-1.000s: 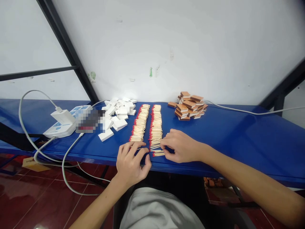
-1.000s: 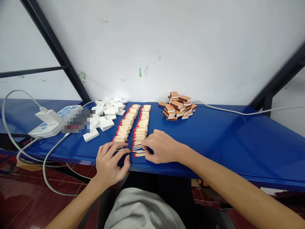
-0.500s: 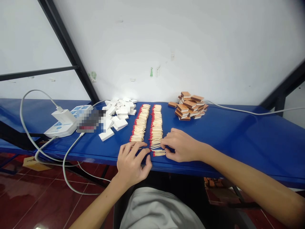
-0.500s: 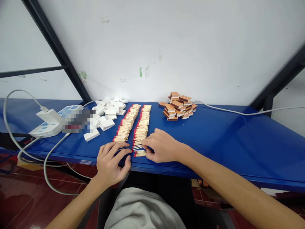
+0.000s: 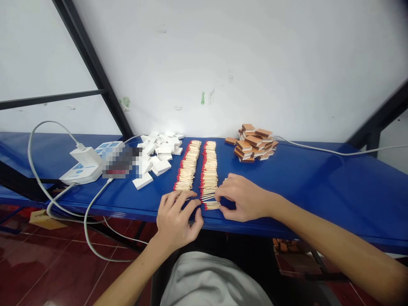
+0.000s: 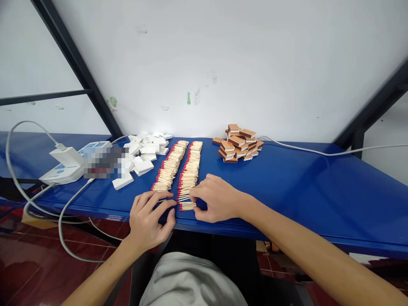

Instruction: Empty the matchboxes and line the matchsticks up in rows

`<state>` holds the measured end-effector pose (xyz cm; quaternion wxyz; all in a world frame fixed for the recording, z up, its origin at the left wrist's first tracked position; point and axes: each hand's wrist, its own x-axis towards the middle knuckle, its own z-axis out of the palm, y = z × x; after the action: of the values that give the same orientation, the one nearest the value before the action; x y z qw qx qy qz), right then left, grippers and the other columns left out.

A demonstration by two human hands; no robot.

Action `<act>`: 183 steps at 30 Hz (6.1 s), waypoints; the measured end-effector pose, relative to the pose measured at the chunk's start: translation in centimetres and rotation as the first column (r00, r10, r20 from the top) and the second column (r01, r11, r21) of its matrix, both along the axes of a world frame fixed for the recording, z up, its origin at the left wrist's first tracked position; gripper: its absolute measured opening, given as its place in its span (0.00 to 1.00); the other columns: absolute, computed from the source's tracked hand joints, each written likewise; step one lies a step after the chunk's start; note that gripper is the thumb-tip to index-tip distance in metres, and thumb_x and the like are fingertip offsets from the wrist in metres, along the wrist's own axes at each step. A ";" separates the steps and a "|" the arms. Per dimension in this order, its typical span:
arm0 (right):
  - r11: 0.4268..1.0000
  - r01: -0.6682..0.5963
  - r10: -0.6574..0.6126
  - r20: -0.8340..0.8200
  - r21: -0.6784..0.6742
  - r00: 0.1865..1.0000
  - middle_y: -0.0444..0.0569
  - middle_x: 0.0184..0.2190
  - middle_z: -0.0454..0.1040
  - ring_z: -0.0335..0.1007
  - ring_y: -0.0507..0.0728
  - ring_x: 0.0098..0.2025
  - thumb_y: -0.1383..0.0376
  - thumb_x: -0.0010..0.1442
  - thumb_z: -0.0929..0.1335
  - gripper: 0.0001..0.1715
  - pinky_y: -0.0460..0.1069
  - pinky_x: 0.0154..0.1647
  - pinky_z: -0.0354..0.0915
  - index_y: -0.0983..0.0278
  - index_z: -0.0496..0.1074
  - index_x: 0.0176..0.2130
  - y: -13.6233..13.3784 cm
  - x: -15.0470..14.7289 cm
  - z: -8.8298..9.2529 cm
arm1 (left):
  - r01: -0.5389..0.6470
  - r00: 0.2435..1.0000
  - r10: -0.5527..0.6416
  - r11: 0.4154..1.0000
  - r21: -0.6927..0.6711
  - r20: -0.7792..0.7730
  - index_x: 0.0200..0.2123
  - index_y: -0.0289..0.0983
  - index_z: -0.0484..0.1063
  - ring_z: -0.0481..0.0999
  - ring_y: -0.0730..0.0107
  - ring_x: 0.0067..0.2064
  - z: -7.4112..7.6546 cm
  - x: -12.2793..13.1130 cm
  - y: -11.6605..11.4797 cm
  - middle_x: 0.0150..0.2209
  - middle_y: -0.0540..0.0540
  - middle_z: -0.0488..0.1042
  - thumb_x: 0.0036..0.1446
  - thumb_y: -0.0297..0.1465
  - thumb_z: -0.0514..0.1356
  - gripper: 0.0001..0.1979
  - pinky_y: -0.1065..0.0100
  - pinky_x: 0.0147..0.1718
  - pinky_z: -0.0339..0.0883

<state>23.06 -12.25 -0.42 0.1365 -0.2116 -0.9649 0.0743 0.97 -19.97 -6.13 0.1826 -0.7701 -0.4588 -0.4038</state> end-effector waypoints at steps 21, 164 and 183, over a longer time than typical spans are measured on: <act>1.000 0.016 -0.016 -0.018 -0.002 1.000 0.43 0.26 0.74 0.63 0.53 0.29 0.65 0.55 0.69 0.03 0.51 0.42 0.52 0.62 0.72 0.30 0.0 -0.1 -0.5 | -0.089 0.996 0.088 0.995 -0.041 -0.024 0.44 0.41 0.79 0.72 0.54 0.46 0.1 0.1 0.0 0.46 0.45 0.80 0.57 0.29 0.61 0.12 0.54 0.44 0.63; 1.000 0.003 -0.003 -0.007 0.005 1.000 0.47 0.31 0.80 0.71 0.55 0.33 0.64 0.64 0.65 0.11 0.51 0.39 0.53 0.63 0.78 0.37 0.1 -0.2 -0.3 | -0.060 0.997 0.058 0.998 -0.030 -0.056 0.41 0.41 0.80 0.72 0.56 0.45 0.3 0.1 0.0 0.45 0.45 0.80 0.58 0.28 0.60 0.10 0.57 0.44 0.64; 0.912 0.396 -0.387 0.095 -0.104 0.917 0.44 0.22 0.70 0.63 0.53 0.25 0.57 0.61 0.66 0.13 0.47 0.29 0.51 0.64 0.74 0.34 4.1 4.2 2.2 | -0.048 0.998 0.047 0.999 -0.023 -0.029 0.41 0.42 0.79 0.73 0.57 0.45 0.2 0.1 0.1 0.44 0.46 0.80 0.57 0.27 0.61 0.10 0.57 0.43 0.63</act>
<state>27.27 -8.13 1.80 0.1003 -0.4112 -0.9009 0.0962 1.06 -19.89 -5.90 0.1897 -0.7668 -0.4791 -0.3827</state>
